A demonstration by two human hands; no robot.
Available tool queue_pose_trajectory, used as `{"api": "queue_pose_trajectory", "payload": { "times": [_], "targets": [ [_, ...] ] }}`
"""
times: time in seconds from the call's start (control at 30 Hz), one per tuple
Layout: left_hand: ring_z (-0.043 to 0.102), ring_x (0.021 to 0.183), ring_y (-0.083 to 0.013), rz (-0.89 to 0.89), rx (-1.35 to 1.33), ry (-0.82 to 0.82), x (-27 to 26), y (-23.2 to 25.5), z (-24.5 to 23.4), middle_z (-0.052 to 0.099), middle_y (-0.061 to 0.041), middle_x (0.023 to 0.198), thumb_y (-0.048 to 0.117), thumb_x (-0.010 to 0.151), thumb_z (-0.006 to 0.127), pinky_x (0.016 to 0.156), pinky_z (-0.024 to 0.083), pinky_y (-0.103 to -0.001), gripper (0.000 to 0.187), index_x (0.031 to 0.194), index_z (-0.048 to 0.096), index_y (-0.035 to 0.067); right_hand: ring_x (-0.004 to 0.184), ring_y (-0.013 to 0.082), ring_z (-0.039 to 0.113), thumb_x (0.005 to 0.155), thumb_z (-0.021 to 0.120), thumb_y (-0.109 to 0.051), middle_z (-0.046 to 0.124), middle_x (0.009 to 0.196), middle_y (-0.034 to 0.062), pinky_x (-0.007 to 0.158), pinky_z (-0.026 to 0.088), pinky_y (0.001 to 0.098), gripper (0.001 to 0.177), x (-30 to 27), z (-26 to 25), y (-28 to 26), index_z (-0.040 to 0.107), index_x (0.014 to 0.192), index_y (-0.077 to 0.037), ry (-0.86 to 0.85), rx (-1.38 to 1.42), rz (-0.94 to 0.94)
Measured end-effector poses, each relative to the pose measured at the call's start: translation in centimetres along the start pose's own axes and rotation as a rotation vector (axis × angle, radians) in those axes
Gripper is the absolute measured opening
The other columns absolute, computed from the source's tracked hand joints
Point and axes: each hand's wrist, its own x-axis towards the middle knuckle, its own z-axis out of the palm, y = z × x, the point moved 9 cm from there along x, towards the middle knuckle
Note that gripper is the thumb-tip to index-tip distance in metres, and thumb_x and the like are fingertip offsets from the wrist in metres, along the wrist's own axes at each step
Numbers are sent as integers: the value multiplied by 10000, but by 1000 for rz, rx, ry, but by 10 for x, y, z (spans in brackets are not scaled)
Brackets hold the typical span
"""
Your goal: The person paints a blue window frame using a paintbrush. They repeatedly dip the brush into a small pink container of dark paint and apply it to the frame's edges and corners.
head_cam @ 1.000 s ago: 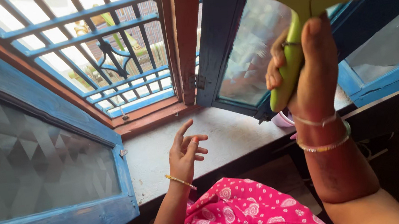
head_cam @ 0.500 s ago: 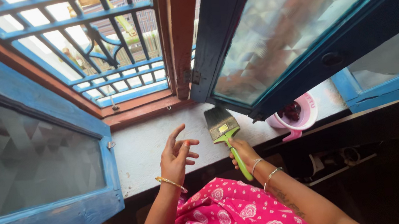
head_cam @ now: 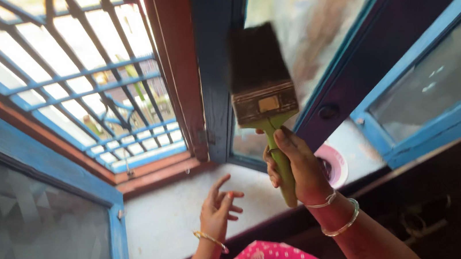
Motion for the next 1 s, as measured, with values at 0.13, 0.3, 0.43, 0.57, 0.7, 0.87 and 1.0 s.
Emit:
{"api": "queue_pose_trajectory", "payload": {
  "times": [0.13,0.3,0.43,0.57,0.7,0.87,1.0],
  "targets": [
    [717,658,-159,12,31,28,1,17,13,788,-106,1004,192,964,558,515,549,-256,500,1462,515,201,503,99,541,1000,547,-421,589,764,52,422,460,250,405,5,5,-48,551,1202,-70,-31,13,-152],
    [734,673,-160,40,50,39,-4,31,26,799,-107,1012,224,968,567,528,554,-260,484,1450,538,190,516,96,538,1052,547,-428,578,752,47,441,444,238,375,28,8,-124,549,1150,-66,-84,-152,-366],
    [737,673,-167,33,47,60,-6,33,32,796,-116,1005,233,965,573,527,561,-274,486,1448,537,191,497,99,526,1060,546,-419,566,741,45,435,438,242,358,25,12,-148,562,1158,-75,-62,-83,-479],
    [735,669,-169,14,58,95,-7,31,37,800,-114,1008,237,963,575,527,561,-276,490,1450,535,195,484,90,527,1026,530,-411,569,735,30,421,446,240,322,24,10,-147,552,1169,-123,-24,-20,-462],
    [734,669,-161,16,64,105,-9,30,42,796,-118,998,227,962,570,523,563,-270,493,1452,532,193,510,104,519,1085,549,-379,570,758,50,449,444,252,293,31,11,-158,531,1099,-87,-103,-57,-527],
    [734,663,-160,12,36,102,-9,23,50,799,-108,1006,206,951,554,519,556,-265,504,1454,531,196,486,90,520,1060,529,-402,576,746,37,420,440,245,296,35,16,-161,536,1093,-108,-90,-27,-500],
    [733,660,-168,0,15,121,-10,19,54,800,-116,999,215,954,567,517,557,-271,499,1451,533,192,484,92,521,1047,549,-397,578,738,46,415,438,247,291,37,17,-158,536,1096,-111,-72,-11,-495]
  ]
}}
